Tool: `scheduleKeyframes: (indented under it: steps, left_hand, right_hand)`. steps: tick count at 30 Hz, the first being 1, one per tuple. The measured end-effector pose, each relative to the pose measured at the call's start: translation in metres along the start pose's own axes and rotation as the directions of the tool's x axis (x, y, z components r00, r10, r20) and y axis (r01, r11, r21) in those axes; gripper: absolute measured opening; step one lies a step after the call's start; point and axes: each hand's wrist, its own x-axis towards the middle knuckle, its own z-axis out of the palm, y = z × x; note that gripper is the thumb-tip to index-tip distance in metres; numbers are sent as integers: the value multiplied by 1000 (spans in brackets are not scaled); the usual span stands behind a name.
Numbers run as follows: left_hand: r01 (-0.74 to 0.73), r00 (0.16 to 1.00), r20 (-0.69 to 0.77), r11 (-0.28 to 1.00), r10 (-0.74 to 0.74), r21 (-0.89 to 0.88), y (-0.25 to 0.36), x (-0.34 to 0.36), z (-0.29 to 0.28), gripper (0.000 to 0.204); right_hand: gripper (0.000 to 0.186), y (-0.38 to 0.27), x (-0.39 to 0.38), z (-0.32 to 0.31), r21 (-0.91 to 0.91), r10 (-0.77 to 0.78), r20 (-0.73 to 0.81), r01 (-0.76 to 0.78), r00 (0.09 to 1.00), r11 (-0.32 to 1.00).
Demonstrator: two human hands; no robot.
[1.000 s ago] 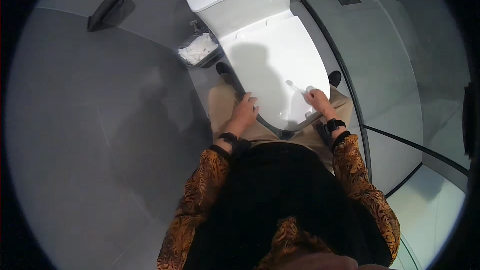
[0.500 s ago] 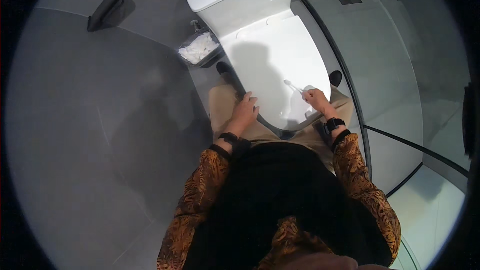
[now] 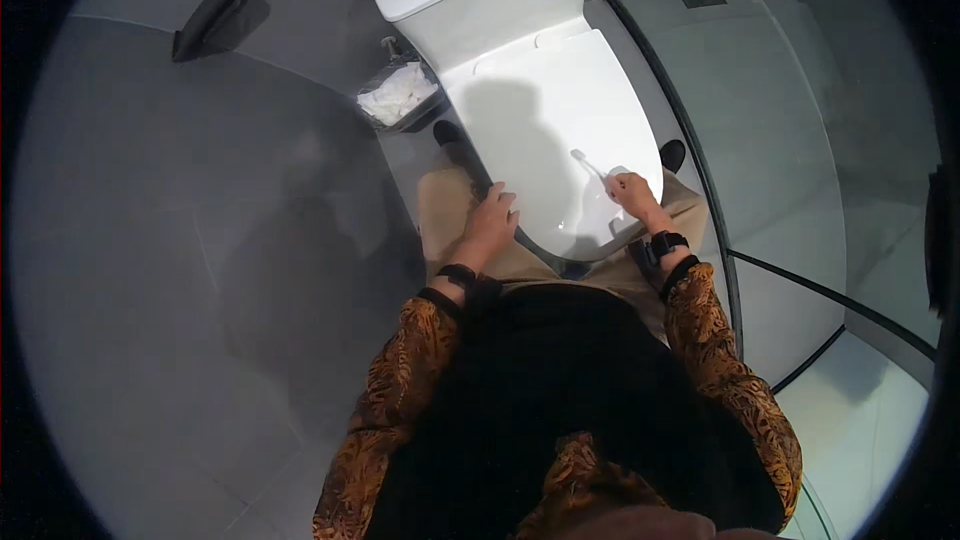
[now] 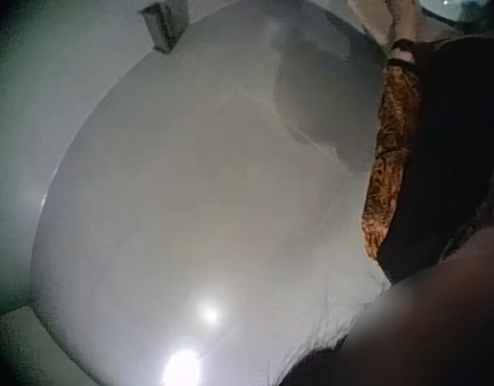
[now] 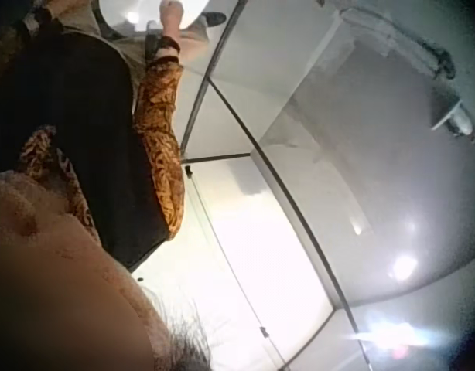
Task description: The person cleans the toilet by wiping the tank with a cloth and then scrubbing the tank lid and seat with a toothbrush.
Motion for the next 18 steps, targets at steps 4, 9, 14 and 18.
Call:
scheduleKeyframes:
  steps: [4,9,14,18]
  left_hand:
    - [-47,997,-57,998,50,46,3,-2,-3,32]
    - [-76,993,-83,996,79,46,-3,-2,-2,31]
    - [-54,996,-71,998,56,39,-4,0,1,31]
    - [-47,997,-59,999,48,10,-2,1,1,31]
  right_hand:
    - [41,-1,0,5,55,4,60,-8,998,998]
    - [43,10,9,-15,54,43,-61,-40,997,998]
    - [42,2,12,-6,33,26,-80,-24,996,999]
    - [37,-9,7,17,104,-50,32,46,998,994]
